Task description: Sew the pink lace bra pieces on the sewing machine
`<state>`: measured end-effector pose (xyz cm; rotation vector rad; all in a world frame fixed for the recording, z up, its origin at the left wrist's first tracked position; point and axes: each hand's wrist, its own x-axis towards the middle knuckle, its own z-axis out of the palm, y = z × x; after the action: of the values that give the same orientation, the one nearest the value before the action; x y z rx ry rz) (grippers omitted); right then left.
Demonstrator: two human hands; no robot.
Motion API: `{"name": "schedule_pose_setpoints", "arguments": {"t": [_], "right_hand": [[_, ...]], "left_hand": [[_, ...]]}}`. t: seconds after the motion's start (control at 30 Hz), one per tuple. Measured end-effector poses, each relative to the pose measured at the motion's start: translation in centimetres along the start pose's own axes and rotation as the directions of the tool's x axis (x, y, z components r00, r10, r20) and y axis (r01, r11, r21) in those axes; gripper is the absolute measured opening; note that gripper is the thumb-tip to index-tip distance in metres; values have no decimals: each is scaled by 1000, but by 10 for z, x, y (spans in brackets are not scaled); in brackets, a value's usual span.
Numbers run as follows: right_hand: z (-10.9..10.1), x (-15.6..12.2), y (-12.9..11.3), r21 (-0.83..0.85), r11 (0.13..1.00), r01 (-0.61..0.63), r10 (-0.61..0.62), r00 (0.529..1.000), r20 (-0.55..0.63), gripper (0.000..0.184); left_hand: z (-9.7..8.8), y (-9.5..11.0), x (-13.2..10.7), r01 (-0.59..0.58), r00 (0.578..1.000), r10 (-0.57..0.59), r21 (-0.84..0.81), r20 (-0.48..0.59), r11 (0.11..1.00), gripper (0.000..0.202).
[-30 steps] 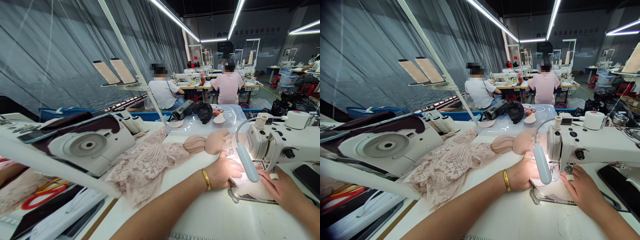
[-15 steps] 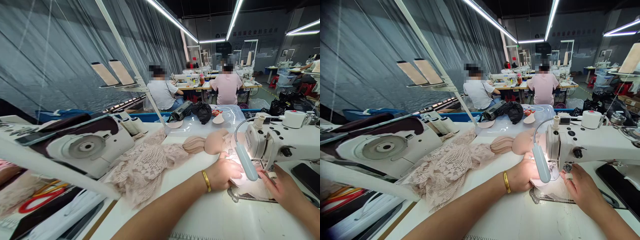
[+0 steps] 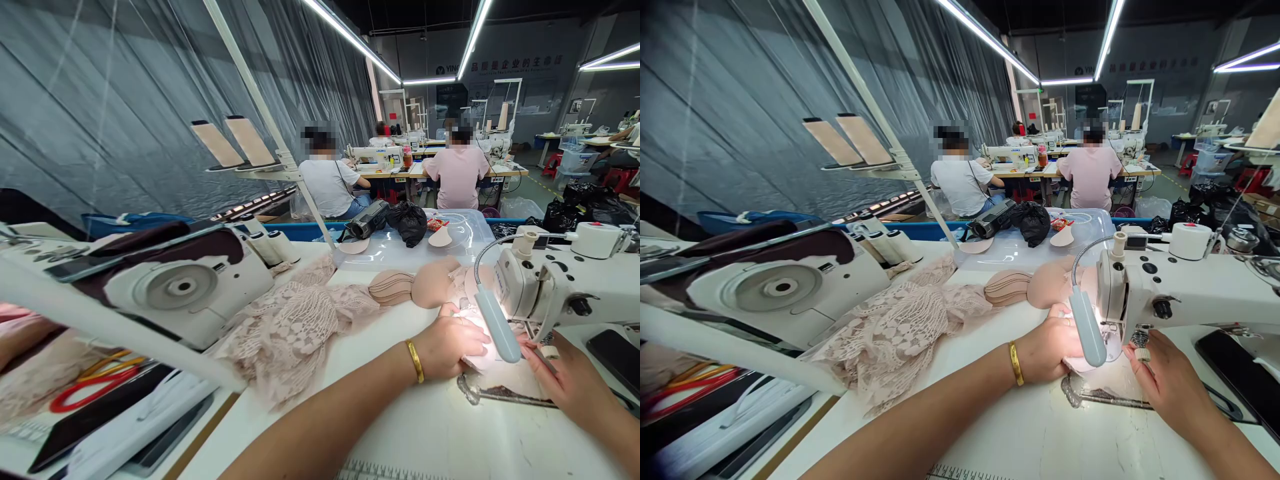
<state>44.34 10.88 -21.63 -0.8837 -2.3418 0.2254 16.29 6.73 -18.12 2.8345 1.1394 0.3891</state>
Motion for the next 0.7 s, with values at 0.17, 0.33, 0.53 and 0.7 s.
{"name": "schedule_pose_setpoints", "arguments": {"t": [0.17,0.33,0.53,0.7], "right_hand": [[1,-3,3,-44,999,22,-20,999,34,29],[3,-6,8,-39,999,10,-9,999,30,25],[5,-12,15,-69,998,6,1,995,101,27],[-2,-10,6,-26,992,121,-110,958,263,28]], "left_hand": [[4,0,0,-3,999,6,88,-35,996,26],[7,0,0,-8,998,15,115,-54,993,31],[7,4,-3,-19,998,26,124,-55,992,12],[10,13,-6,-64,991,84,187,-104,980,10]]}}
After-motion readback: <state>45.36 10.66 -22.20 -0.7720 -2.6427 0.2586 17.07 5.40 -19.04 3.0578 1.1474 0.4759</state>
